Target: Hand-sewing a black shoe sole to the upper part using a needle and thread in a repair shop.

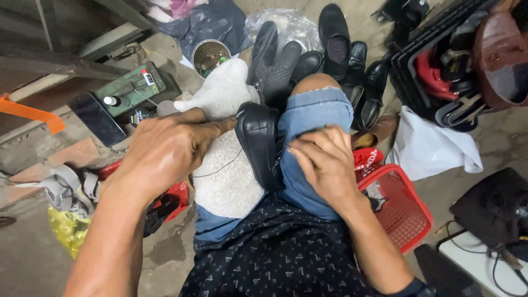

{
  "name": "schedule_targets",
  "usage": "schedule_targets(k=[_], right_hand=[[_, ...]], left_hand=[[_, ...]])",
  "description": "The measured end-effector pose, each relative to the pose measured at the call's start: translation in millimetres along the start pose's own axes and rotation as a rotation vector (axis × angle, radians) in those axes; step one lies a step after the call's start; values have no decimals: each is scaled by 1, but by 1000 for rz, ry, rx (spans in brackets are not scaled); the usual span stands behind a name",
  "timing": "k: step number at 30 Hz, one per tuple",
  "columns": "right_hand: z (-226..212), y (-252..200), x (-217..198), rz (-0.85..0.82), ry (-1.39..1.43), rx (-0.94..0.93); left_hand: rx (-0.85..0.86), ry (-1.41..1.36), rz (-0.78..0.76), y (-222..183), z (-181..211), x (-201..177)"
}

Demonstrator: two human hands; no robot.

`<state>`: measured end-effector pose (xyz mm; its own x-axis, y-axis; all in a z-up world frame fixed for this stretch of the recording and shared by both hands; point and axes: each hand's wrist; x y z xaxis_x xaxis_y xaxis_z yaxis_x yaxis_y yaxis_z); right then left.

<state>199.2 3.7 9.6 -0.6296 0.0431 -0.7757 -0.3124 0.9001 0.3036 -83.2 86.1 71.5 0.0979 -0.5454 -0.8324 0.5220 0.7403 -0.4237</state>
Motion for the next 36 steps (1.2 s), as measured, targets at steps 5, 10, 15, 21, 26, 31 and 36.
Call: schedule_targets(k=[5, 10, 15, 21, 26, 31, 36], right_hand=[[-10, -14, -28, -14, 843, 274], [-13, -6, -15, 68, 1341, 257], [14, -3, 58, -21, 856, 662], [-1, 22, 60, 5, 1109, 649], [12, 19, 65, -39, 1195, 591], [24, 16, 64, -91, 1236, 574], [35, 15, 63, -160, 1256, 653]], left_hand=[[58, -38, 84, -4, -4, 5], [154, -33, 181, -5, -3, 12], [159, 27, 191, 0, 2, 14], [5, -4, -73, 7, 11, -3], [-24, 90, -209, 12, 13, -12], [-3, -46, -178, 27, 14, -14], [125, -141, -47, 33, 9, -8]])
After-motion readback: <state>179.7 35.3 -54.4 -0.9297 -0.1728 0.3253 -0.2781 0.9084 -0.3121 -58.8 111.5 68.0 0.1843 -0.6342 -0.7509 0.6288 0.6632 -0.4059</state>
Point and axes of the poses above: each hand's wrist, its own y-axis towards the middle knuckle, its own x-axis out of the palm, z = x × y, and after that the axes turned 3 degrees about y, right-handed
